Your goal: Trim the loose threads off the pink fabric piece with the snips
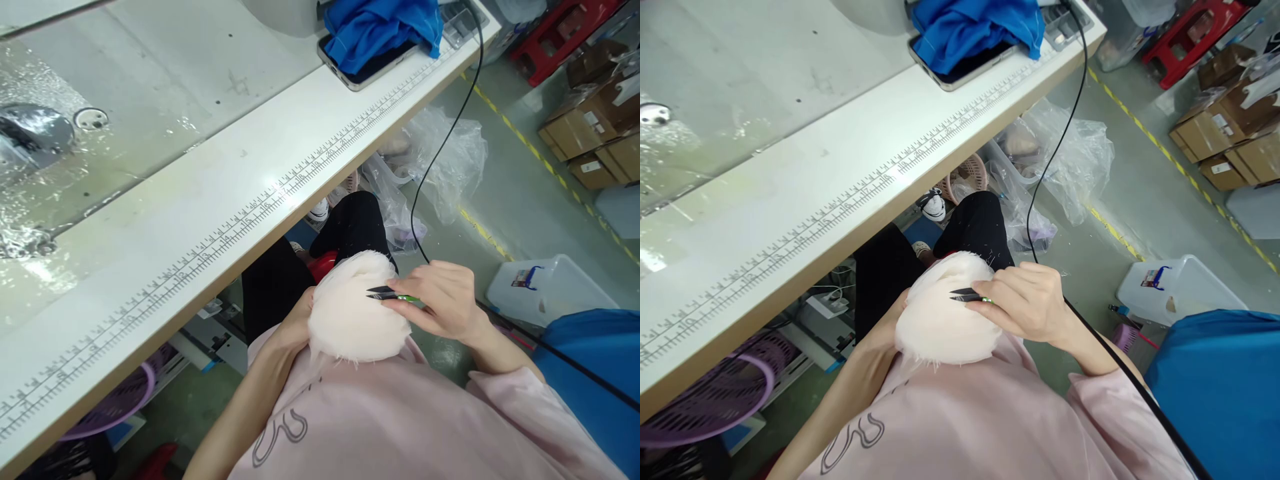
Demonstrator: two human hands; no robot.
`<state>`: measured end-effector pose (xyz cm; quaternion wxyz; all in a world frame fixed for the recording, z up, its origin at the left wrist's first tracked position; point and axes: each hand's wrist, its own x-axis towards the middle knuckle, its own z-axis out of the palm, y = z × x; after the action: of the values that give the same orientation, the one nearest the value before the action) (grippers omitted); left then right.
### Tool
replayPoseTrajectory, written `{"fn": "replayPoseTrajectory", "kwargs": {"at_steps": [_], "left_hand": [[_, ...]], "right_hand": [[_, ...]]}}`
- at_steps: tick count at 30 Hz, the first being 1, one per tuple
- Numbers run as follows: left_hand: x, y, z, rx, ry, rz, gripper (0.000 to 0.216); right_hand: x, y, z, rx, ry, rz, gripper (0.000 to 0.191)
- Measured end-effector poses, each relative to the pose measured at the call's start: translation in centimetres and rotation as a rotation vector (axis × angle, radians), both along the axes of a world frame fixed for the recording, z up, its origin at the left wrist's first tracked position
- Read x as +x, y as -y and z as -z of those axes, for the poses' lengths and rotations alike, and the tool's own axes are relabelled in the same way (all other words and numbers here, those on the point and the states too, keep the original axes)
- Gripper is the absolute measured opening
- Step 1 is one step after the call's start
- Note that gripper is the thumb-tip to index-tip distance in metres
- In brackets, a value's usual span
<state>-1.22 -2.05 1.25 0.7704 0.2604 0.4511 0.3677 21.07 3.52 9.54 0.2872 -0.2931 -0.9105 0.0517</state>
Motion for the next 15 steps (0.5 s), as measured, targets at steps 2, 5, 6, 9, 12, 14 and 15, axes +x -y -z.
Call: {"fn": "replayPoseTrajectory", "kwargs": {"at_steps": [2, 5, 6, 9, 12, 14, 15], "left_hand": [[0.06, -0.06, 0.00, -0.005, 0.009, -0.006, 0.027], [0.08, -0.05, 0.00, -0.017, 0.017, -0.012, 0.026], [0.06, -0.03, 0.00, -0.020, 0.017, -0.010, 0.026], [0.04, 0.00, -0.05, -0.021, 0.012, -0.006, 0.024], [0.13, -0.11, -0.32, -0.014, -0.011, -0.017, 0.023], [0.23, -0.25, -0.59, -0.017, -0.027, -0.023, 0.023], [0.28, -0.31, -0.73, -0.019, -0.029, -0.023, 0.023]], "right_hand": [[0.01, 0.00, 0.06, -0.003, -0.004, -0.006, 0.015], [0.08, 0.05, 0.18, -0.024, -0.026, -0.007, 0.013], [0.12, 0.07, 0.21, -0.031, -0.036, 0.001, 0.013], [0.26, 0.13, 0.13, -0.042, -0.026, 0.033, 0.013], [0.39, 0.10, -0.23, -0.037, 0.029, 0.044, 0.014], [0.43, 0.05, -0.55, -0.023, 0.065, 0.040, 0.016], [0.42, 0.02, -0.71, -0.015, 0.081, 0.038, 0.016]]}}
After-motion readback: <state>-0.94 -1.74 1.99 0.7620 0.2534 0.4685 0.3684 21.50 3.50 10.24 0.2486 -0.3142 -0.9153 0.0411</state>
